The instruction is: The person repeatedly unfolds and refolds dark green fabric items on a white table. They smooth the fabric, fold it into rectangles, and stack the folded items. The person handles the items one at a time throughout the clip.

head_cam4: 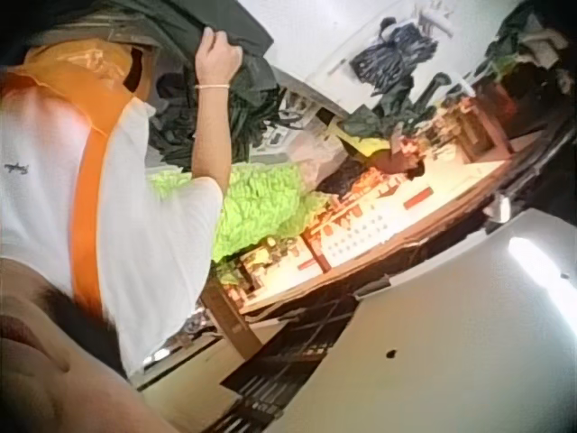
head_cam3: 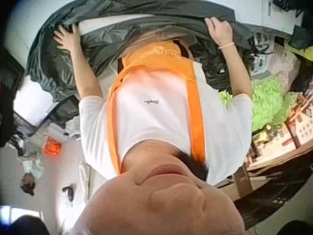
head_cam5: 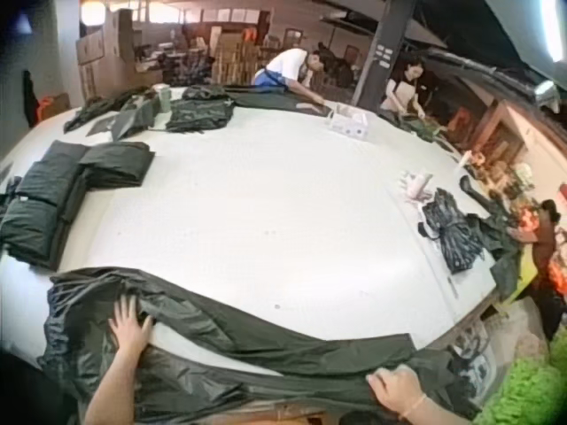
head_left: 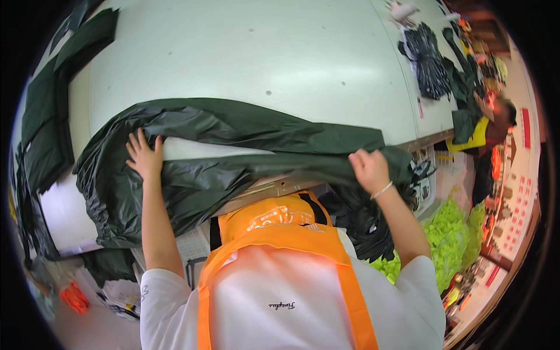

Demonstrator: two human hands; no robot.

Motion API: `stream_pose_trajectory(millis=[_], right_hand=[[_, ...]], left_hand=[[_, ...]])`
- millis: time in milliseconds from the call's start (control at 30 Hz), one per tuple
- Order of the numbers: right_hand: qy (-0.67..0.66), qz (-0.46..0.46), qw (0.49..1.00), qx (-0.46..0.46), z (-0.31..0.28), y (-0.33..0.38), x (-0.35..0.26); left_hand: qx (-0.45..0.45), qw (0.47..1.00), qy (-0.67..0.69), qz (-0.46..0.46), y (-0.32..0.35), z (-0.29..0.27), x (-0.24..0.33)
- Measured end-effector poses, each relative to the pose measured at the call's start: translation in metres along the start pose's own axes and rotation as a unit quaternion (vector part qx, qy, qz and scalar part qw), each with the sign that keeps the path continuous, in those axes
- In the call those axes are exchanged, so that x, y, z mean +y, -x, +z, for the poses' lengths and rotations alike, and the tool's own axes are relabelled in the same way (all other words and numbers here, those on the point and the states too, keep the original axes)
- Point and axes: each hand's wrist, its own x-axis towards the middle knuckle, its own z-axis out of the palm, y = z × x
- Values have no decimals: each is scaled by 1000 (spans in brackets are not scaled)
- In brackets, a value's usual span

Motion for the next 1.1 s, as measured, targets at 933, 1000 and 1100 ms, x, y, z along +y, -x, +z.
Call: stream_pose_trajectory(millis=[933, 1000, 1100], right_hand=[[10, 137, 981, 140, -130, -195, 214], [16, 358, 897, -258, -89, -191, 236], [-38, 232, 967, -98, -115, -236, 258]], left_hand=[[-96, 978, 132, 130, 1, -35, -21], [-175, 980, 20, 93, 8, -52, 0], [-162, 981, 25, 102, 7, -48, -8]])
